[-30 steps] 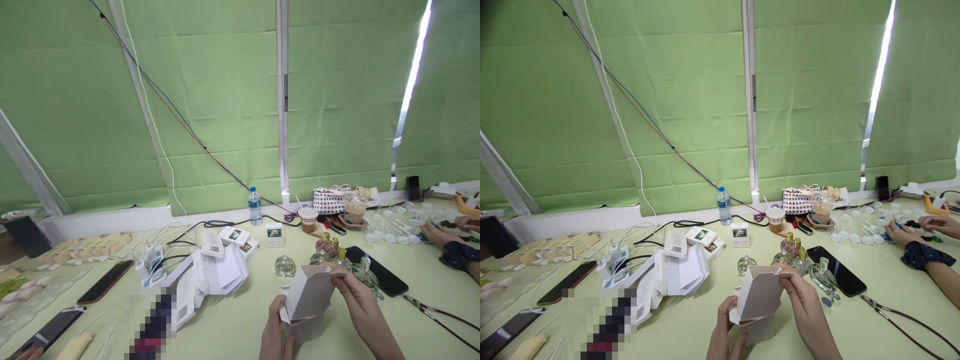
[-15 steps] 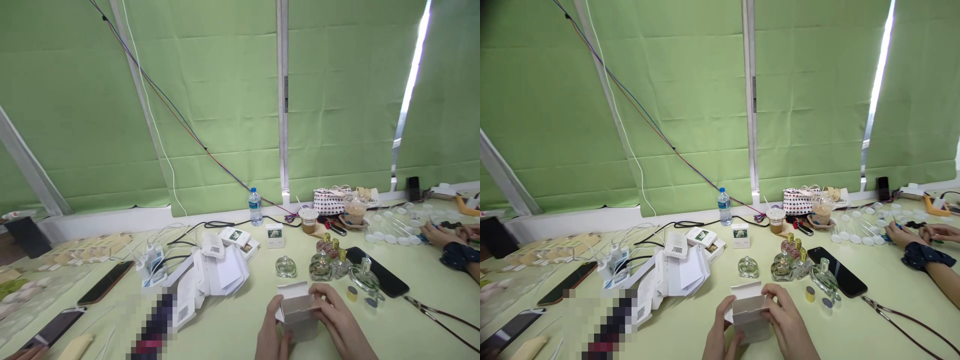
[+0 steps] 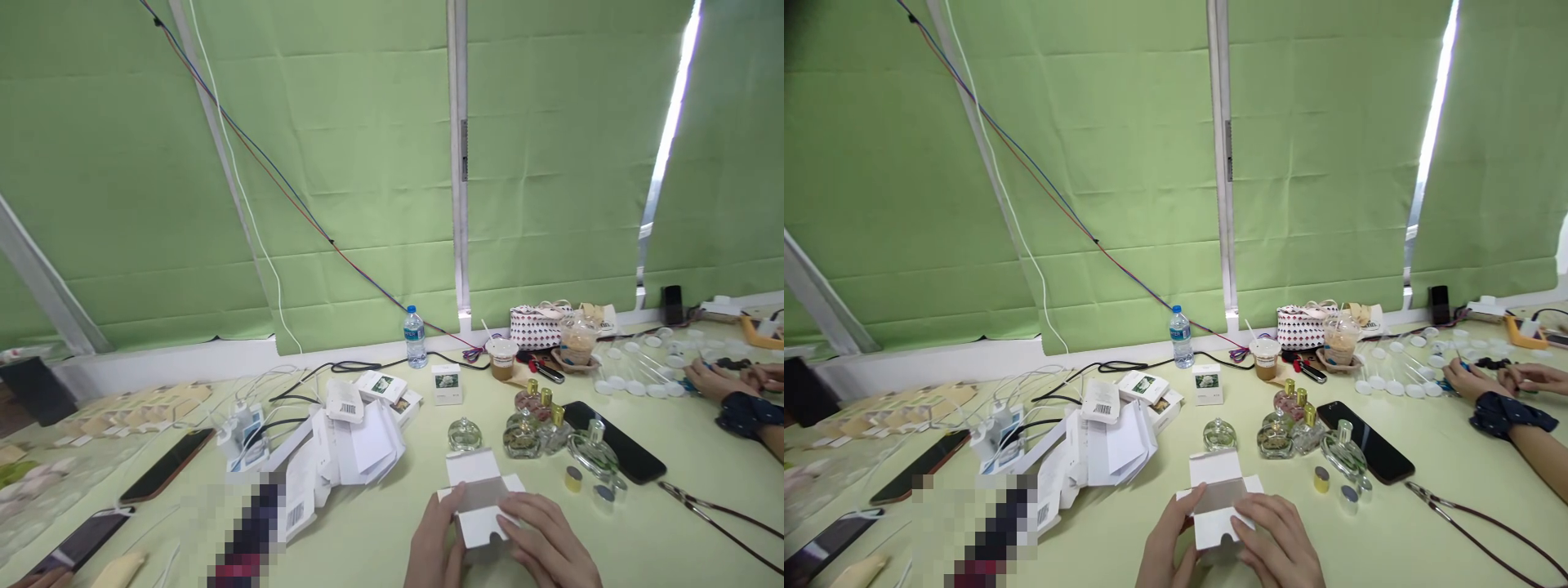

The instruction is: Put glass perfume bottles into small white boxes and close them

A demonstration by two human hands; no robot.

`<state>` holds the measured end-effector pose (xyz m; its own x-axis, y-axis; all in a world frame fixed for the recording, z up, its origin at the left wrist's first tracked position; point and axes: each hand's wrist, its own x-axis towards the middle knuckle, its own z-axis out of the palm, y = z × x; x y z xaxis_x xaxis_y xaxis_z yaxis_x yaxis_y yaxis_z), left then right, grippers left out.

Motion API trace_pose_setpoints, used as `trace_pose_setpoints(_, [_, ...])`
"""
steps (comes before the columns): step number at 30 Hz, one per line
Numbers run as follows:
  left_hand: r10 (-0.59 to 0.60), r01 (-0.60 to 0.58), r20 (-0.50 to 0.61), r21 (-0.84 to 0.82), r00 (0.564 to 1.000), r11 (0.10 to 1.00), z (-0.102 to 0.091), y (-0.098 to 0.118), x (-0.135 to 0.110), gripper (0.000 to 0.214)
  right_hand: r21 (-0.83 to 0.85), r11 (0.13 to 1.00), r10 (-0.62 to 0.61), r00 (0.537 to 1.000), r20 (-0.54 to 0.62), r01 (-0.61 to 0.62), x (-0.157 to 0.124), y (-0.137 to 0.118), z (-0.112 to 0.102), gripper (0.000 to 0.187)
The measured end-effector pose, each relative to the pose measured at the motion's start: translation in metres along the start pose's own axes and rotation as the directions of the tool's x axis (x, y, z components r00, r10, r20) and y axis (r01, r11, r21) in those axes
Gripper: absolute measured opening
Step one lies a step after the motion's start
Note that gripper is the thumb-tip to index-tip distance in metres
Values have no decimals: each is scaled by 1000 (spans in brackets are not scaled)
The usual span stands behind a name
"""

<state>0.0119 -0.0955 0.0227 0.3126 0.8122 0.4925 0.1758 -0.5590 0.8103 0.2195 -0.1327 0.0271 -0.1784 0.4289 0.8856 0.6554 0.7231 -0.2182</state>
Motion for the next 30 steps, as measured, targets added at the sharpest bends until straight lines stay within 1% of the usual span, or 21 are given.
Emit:
trace_pose_setpoints(2, [26, -26, 3, 56, 1000, 998, 0, 0, -1, 56, 51, 997, 64, 997, -53, -61, -4, -3, 5, 28])
trace_pose_setpoints(3, [30, -30, 0, 79, 1000, 996, 0, 0, -2, 57, 84, 990, 122, 990, -75, -116, -4, -6, 8, 25])
trace_pose_setpoints(5, [25, -24, -8, 110, 1000, 994, 1, -1, -3, 58, 133, 961, 255, 961, -103, -240, 1, -14, 12, 20])
trace_pose_setpoints(7, [19, -18, -8, 120, 1000, 993, 1, -3, -5, 57, 133, 943, 320, 941, -106, -305, 7, -21, 17, 20])
trace_pose_setpoints(11, [27, -30, 45, 69, 999, 997, -5, -4, -2, 46, 49, 955, 297, 949, -101, -293, 14, -26, 24, 24])
trace_pose_setpoints(12, [30, -32, 71, 35, 997, 999, -7, -3, -1, 47, 36, 957, 290, 952, -97, -288, 15, -25, 25, 22])
trace_pose_setpoints(14, [44, -41, 108, -32, 993, 999, -10, -2, 1, 61, 23, 959, 284, 956, -72, -283, 15, -23, 25, 18])
trace_pose_setpoints(15, [49, -44, 107, -51, 993, 998, -10, -2, 2, 65, 19, 961, 275, 960, -47, -274, 17, -21, 24, 16])
trace_pose_setpoints(16, [46, -41, 90, -51, 995, 998, -9, -2, 2, 64, 14, 966, 259, 966, -20, -259, 18, -19, 22, 14])
trace_pose_setpoints(17, [33, -31, 56, -34, 998, 999, -7, -3, 2, 58, 9, 970, 241, 970, 9, -241, 21, -18, 20, 14])
trace_pose_setpoints(19, [-4, 5, -29, 27, 1000, 1000, -1, -6, 0, 48, -4, 976, 215, 975, 60, -216, 26, -17, 15, 16])
trace_pose_setpoints(22, [-23, 34, -113, 93, 993, 995, 6, -10, -3, 46, -30, 979, 204, 974, 99, -202, 31, -17, 10, 19])
trace_pose_setpoints(24, [-6, 19, -118, 102, 993, 995, 8, -10, -4, 45, -46, 980, 199, 975, 102, -195, 32, -19, 10, 19])
trace_pose_setpoints(28, [30, -25, -87, 62, 996, 998, 5, -8, -2, 39, -61, 972, 231, 970, 72, -227, 32, -23, 13, 19])
trace_pose_setpoints(30, [24, -20, -70, 55, 997, 998, 2, -6, -1, 34, -51, 981, 192, 980, 54, -189, 32, -25, 13, 16])
